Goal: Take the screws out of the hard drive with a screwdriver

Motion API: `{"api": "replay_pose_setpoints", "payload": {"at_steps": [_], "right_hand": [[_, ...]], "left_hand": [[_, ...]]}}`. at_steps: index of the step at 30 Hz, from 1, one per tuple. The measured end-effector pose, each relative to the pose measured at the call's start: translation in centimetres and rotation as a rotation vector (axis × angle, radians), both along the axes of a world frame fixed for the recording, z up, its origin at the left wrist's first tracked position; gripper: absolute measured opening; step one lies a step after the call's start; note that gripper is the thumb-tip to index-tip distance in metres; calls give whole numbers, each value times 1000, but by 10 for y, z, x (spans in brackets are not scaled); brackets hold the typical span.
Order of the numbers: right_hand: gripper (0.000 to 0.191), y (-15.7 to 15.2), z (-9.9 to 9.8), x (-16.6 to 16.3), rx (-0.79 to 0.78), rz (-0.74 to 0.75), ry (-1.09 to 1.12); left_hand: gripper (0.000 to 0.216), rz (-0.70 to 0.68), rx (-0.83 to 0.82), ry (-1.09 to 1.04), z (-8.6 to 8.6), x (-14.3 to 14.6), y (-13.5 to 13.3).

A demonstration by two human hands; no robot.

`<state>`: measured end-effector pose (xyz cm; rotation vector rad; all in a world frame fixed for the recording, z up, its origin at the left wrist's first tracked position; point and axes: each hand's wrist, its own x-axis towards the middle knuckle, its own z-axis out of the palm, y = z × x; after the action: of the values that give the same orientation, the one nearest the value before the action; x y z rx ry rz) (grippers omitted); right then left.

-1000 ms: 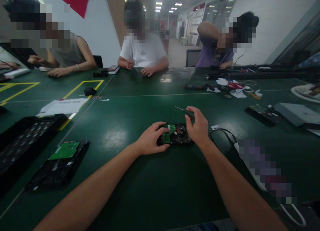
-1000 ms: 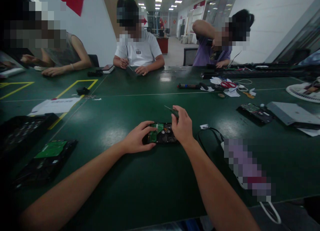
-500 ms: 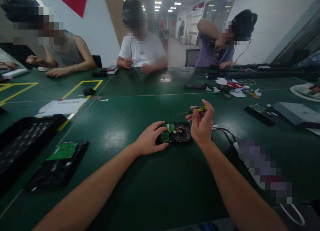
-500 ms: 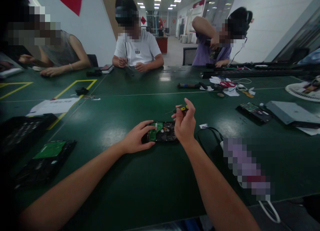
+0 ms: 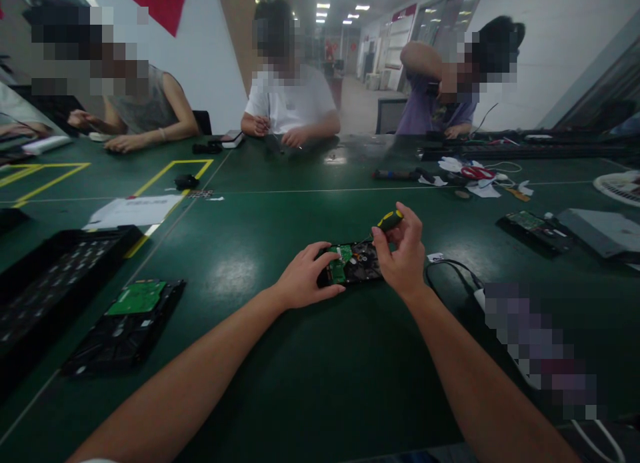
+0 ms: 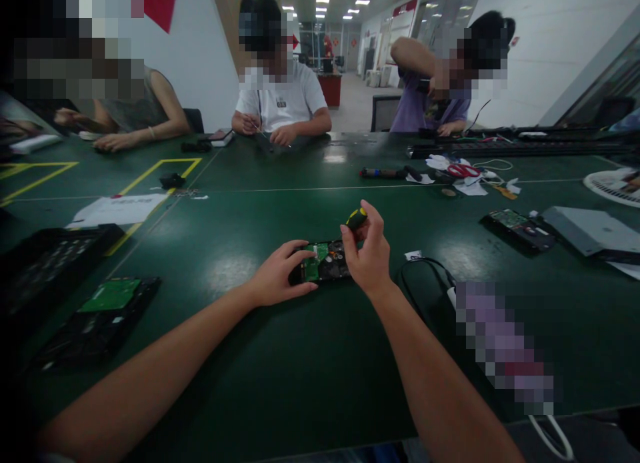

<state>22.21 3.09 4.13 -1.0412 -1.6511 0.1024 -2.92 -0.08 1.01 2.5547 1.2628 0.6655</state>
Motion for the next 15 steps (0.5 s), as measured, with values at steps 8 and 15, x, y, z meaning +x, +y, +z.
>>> {"api": "replay_pose_setpoints", "payload": {"at_steps": [8,15], "right_hand": [[61,-4,1,-4,-12,39,-71],[60,-3,-1,-6,4,54,-99]], "left_hand": [[75,-13,-7,-16,1,-1,0],[75,-6,-14,-25,0,0,0]]}}
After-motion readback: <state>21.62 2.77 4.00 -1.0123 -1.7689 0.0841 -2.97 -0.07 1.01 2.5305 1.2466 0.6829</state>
